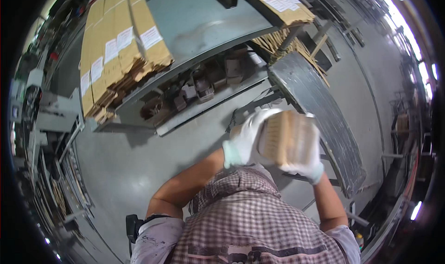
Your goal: Bundling, labeling, and adjusting machinery for wooden slats in a manufacturing facility.
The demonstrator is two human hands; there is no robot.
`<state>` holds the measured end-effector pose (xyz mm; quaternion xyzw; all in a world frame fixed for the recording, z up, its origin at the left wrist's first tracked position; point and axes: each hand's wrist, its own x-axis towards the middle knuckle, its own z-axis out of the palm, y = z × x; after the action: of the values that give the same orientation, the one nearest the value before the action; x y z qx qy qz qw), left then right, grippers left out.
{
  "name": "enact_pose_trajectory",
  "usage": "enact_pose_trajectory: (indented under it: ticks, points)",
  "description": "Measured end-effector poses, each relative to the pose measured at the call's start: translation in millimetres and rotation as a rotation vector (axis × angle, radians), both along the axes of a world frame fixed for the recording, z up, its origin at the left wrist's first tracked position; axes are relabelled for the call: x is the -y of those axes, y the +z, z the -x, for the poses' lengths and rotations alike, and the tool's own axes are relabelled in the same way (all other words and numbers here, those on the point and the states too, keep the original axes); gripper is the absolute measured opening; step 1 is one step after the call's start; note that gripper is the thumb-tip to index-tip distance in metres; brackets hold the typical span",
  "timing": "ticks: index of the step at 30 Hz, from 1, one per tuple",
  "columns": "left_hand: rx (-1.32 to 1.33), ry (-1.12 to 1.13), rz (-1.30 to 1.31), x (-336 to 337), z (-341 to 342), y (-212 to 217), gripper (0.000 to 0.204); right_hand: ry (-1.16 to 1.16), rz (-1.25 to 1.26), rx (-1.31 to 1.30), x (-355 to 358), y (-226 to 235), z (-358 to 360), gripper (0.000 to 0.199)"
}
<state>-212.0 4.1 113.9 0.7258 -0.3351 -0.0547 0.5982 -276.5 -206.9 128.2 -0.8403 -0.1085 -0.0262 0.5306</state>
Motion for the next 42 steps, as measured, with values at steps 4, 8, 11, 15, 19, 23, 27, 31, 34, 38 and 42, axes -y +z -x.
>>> enact_pose_trajectory:
  ticks: [4, 8, 11, 15, 19, 23, 27, 31, 34, 38, 42]
  points:
    - [-0.302, 0.026, 0.05, -33.0, 15.7, -72.9, 0.085, 0.288, -0.12, -0.157, -31.1, -9.7, -34.6, 0.105]
    - [-0.362, 0.141, 0.059, -44.2, 45.8, -67.3, 0.056, 0.4, -0.166, -0.243, -40.4, -13.1, -34.5, 0.098]
    - [-0.466, 0.278, 0.049, -69.0, 92.8, -145.0, 0.045, 0.424, -0.235, -0.281, -67.9, -38.3, -46.0, 0.095]
    - [-1.228, 0.501, 1.118, -89.0, 141.6, -126.2, 0.053, 0.618, -0.092, -0.048, -118.4, 9.1, -52.8, 0.095]
    - [-1.031, 0.662, 1.292, -94.4, 148.8, -95.0, 0.051, 0.992, -0.078, -0.206, -124.5, 75.7, -85.7, 0.099]
    - [-0.801, 0.68, 1.228, -142.4, 134.1, -18.1, 0.049, 1.34, -0.898, -0.636, -80.0, 59.6, -169.5, 0.077]
    - [-0.551, 1.279, 1.157, -121.3, 45.3, 75.2, 0.046, 1.307, -0.865, -0.976, -33.0, 36.1, -222.7, 0.065]
    - [-0.384, 1.158, 1.052, -178.1, -85.9, 72.2, 0.046, 1.007, 0.055, -0.239, -53.9, 44.0, -238.1, 0.079]
    - [-0.431, 0.989, 0.984, -240.2, -211.5, 45.8, 0.048, 0.803, 0.043, -0.176, -108.5, 19.6, -254.7, 0.083]
    - [-0.512, 0.79, 0.77, -292.5, -369.2, 41.0, 0.057, 0.62, -0.249, -0.155, -200.8, 2.2, -309.7, 0.076]
    - [-0.576, 0.887, 0.603, -425.4, -451.6, -0.7, 0.086, 0.564, -0.187, 0.007, -293.8, -10.5, -355.7, 0.077]
